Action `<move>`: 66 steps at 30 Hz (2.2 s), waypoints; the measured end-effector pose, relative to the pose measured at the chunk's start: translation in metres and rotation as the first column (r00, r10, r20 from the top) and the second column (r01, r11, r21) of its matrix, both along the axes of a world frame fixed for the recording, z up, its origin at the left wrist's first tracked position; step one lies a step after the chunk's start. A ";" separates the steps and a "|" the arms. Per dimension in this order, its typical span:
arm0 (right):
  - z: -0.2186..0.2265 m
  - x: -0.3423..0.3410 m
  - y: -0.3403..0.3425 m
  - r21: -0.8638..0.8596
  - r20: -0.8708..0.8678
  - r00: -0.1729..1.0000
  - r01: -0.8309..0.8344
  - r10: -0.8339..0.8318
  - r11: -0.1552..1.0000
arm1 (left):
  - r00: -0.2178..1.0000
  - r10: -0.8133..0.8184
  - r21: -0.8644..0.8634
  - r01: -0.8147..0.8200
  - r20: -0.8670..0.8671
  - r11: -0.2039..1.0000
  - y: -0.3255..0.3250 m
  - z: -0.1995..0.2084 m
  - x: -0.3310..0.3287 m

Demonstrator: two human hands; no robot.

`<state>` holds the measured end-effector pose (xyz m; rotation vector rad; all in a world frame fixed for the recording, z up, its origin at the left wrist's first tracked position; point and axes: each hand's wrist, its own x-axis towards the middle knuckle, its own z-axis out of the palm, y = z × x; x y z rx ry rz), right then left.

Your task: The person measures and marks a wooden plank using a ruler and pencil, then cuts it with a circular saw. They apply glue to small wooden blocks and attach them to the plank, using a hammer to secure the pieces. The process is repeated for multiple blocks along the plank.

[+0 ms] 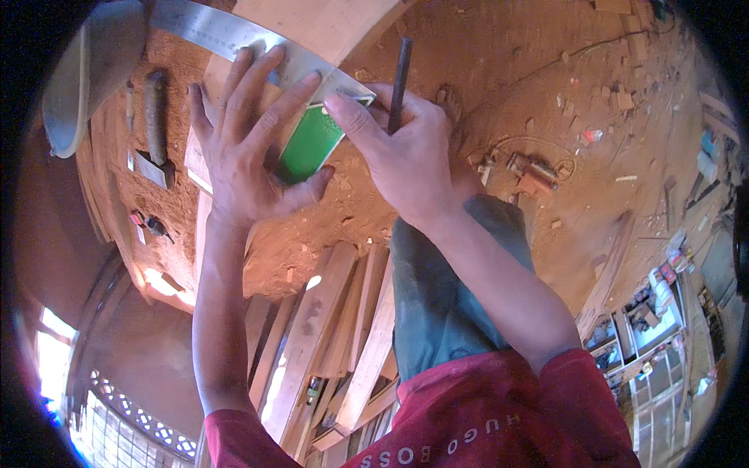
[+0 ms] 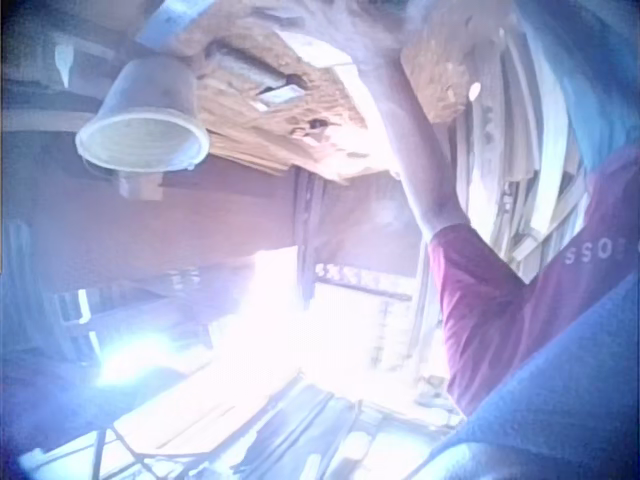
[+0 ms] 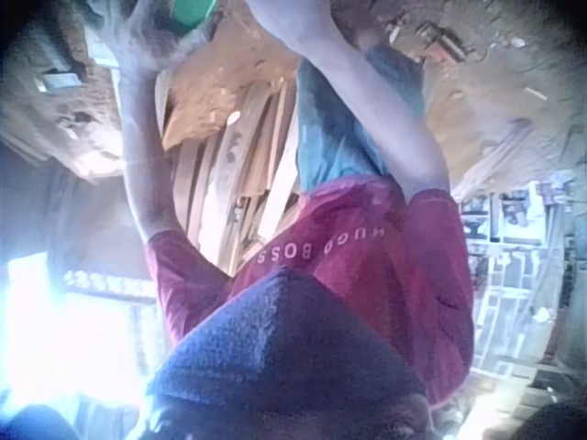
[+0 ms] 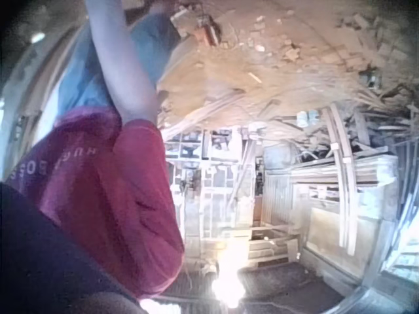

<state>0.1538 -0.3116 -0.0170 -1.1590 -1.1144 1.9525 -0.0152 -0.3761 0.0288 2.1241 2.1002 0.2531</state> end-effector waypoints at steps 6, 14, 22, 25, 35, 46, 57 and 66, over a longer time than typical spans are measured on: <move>0.005 0.002 0.002 0.049 -0.034 0.999 0.026 -0.024 0.998 | 0.998 -0.053 0.044 0.052 0.017 0.998 0.001 -0.008 -0.001; -0.003 0.001 -0.002 0.163 -0.072 0.996 0.060 -0.049 0.985 | 0.997 -0.080 0.135 0.076 0.022 0.988 -0.002 -0.016 -0.003; -0.010 -0.002 -0.003 0.200 -0.115 0.987 0.131 -0.109 0.971 | 0.996 -0.073 -0.022 0.074 0.043 0.997 0.000 -0.006 -0.007; -0.008 -0.004 -0.005 0.156 -0.137 0.982 0.150 -0.129 0.976 | 0.996 -0.088 -0.021 0.088 0.007 0.996 0.000 -0.005 -0.007; -0.009 0.001 -0.003 0.144 -0.096 0.994 0.069 -0.056 0.987 | 0.996 -0.077 -0.052 0.075 -0.045 0.996 0.002 -0.003 -0.004; -0.010 -0.001 -0.002 0.165 -0.048 0.998 0.059 -0.051 0.985 | 0.997 -0.079 -0.032 0.079 -0.018 0.996 0.000 -0.007 -0.010; -0.004 0.003 0.000 0.071 -0.017 1.000 -0.007 0.008 0.997 | 0.999 -0.035 0.077 0.035 -0.002 0.996 0.000 -0.011 0.001; 0.013 0.003 0.009 0.100 0.126 0.992 -0.028 0.015 0.995 | 0.999 -0.012 0.027 0.011 0.029 1.000 0.003 -0.007 0.000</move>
